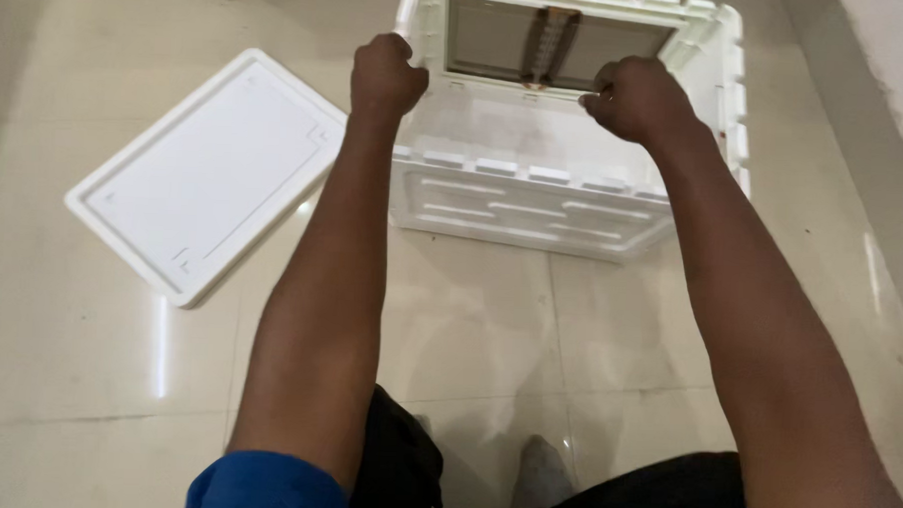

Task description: The person assembles a white plastic storage box by unfolding its sides, inserting a frame, and placing the lid on top. They then stack the assembled box on top of other similar boxes and close the latches.

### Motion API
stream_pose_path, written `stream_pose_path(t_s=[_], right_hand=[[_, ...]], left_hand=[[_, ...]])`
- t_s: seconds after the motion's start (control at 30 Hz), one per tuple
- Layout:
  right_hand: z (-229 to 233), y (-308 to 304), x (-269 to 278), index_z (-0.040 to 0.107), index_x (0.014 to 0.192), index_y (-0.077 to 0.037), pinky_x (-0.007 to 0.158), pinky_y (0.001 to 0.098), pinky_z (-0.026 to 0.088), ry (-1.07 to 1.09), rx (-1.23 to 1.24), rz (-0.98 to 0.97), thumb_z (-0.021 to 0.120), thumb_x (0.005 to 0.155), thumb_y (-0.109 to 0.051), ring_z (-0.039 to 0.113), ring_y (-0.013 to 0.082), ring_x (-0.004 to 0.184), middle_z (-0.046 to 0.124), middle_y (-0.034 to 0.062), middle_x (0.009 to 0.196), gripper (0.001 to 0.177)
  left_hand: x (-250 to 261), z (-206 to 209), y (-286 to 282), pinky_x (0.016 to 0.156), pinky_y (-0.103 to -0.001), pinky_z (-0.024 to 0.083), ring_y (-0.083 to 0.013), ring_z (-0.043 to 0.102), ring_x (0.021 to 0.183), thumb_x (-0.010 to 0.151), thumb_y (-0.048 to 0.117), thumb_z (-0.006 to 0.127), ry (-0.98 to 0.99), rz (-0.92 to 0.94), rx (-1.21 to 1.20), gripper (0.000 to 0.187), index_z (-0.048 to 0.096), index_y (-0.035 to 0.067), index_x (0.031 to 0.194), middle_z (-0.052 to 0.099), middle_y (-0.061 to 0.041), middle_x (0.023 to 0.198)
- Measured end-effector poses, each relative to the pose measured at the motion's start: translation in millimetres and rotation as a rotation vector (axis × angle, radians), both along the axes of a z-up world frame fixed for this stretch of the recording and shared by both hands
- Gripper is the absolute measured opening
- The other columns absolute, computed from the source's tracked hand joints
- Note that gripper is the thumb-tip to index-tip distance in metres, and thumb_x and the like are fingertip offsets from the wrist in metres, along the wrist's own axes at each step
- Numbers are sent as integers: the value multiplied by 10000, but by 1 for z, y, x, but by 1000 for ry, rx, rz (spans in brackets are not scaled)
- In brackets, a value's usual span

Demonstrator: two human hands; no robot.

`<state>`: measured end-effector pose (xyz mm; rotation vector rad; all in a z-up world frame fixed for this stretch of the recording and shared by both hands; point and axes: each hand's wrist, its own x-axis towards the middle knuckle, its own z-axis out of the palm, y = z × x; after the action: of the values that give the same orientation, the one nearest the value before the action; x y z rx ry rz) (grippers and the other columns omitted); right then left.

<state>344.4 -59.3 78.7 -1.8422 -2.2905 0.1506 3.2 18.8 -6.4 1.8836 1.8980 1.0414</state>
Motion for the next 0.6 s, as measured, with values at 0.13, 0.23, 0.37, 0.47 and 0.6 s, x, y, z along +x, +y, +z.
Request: stream_pose_path(t_s=[0.13,0.23,0.37,0.47,0.6], right_hand=[[-1,-18,77,779,956,-58,748,413,578,88,78,-225,804,918,-250,715,288,805,754,141,928,198],[-5,-33,125,790,936,-80,738,397,588,97,93,-339,797,938,-258,729,256,810,761,104,927,178],[-6,-53,165,786,879,-23,733,430,576,-157,-5,-484,809,946,-322,701,302,766,742,152,862,307],[6,-64,173,767,885,28,707,446,575,-310,-210,-609,753,1003,-375,701,321,714,742,196,825,420],[17,-102,162,717,1006,24,741,351,559,209,-410,-831,758,955,-308,753,230,699,766,119,883,338]], left_hand=[[56,26,-7,750,-329,619,-188,760,815,770,180,835,-168,-337,-29,179,796,77,912,802,-81,915],[98,47,-26,648,-345,612,-150,715,723,784,249,869,-254,-504,-266,257,776,103,975,760,-39,858],[147,69,-51,656,-336,608,-131,706,741,774,283,885,-137,-782,-422,295,788,103,987,769,-25,876],[182,73,-66,691,-335,607,-156,714,802,759,287,902,9,-929,-520,330,790,93,1002,780,-54,919],[213,69,-85,737,-375,601,-200,727,877,733,261,917,210,-980,-582,384,777,162,1076,776,-46,995]])
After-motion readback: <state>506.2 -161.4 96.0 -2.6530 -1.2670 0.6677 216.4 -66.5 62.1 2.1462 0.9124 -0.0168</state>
